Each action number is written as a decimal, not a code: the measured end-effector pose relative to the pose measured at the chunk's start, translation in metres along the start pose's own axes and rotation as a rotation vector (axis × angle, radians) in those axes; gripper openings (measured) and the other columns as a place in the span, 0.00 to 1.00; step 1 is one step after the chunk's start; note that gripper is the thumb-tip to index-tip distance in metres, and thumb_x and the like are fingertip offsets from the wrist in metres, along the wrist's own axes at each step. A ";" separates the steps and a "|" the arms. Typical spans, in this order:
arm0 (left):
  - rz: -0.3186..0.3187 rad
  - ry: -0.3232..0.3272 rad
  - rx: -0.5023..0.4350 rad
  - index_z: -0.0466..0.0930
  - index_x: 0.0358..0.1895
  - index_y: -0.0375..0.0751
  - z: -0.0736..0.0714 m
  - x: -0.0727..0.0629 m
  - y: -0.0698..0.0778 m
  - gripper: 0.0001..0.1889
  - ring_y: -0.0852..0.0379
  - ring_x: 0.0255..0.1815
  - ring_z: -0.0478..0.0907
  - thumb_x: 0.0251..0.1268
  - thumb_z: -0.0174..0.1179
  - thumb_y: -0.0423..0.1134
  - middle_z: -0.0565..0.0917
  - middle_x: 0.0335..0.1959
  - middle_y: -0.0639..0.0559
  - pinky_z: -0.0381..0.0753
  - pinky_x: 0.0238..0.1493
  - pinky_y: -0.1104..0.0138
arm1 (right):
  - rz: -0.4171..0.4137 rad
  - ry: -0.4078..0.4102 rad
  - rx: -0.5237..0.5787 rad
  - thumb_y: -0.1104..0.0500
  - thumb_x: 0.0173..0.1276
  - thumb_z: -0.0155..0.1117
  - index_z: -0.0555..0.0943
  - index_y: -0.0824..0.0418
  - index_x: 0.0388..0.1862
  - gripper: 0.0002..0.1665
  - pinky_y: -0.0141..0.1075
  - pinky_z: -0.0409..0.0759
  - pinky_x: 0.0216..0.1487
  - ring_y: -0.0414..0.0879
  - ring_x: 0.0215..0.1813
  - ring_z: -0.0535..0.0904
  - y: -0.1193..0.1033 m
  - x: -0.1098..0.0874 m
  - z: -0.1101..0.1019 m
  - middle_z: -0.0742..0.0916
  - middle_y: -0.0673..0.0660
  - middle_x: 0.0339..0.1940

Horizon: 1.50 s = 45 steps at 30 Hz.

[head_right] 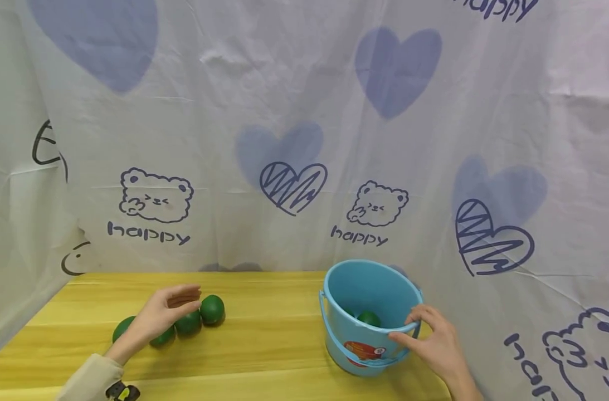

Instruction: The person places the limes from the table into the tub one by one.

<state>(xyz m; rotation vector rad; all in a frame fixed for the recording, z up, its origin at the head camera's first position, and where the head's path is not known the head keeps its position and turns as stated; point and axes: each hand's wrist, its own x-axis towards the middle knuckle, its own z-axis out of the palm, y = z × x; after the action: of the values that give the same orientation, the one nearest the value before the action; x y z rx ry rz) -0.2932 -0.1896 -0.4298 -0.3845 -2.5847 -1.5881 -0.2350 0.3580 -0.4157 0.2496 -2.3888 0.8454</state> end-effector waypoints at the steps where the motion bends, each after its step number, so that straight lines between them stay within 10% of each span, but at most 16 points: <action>1: -0.007 0.007 0.003 0.73 0.66 0.38 -0.003 -0.001 -0.001 0.29 0.43 0.61 0.78 0.66 0.63 0.49 0.80 0.60 0.39 0.79 0.59 0.56 | -0.010 0.001 0.004 0.53 0.44 0.84 0.80 0.48 0.29 0.19 0.19 0.64 0.53 0.20 0.50 0.67 0.000 0.000 0.001 0.83 0.55 0.47; 19: -0.019 0.106 0.145 0.70 0.66 0.28 -0.040 -0.024 -0.026 0.33 0.38 0.61 0.77 0.65 0.64 0.49 0.79 0.59 0.32 0.77 0.60 0.54 | -0.031 -0.017 0.005 0.54 0.44 0.84 0.79 0.48 0.28 0.20 0.20 0.63 0.53 0.20 0.50 0.67 0.003 -0.001 -0.003 0.82 0.46 0.45; 36: -0.257 0.178 0.391 0.71 0.62 0.22 -0.076 -0.036 -0.051 0.38 0.28 0.59 0.73 0.61 0.66 0.54 0.76 0.59 0.27 0.75 0.56 0.43 | -0.040 -0.005 0.005 0.54 0.43 0.85 0.79 0.46 0.28 0.19 0.19 0.63 0.53 0.21 0.50 0.68 0.004 0.001 0.001 0.83 0.53 0.46; 45: -0.423 0.041 0.371 0.65 0.62 0.14 -0.087 -0.037 -0.070 0.52 0.23 0.61 0.66 0.52 0.68 0.63 0.70 0.61 0.19 0.72 0.58 0.40 | -0.007 -0.015 -0.001 0.53 0.45 0.84 0.79 0.48 0.28 0.19 0.24 0.65 0.54 0.21 0.50 0.67 0.002 0.002 0.000 0.82 0.53 0.47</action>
<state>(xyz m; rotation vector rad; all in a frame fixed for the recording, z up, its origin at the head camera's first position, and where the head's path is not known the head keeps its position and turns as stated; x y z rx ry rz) -0.2810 -0.3031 -0.4575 0.2351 -2.9796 -1.1364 -0.2375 0.3593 -0.4155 0.2644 -2.4006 0.8419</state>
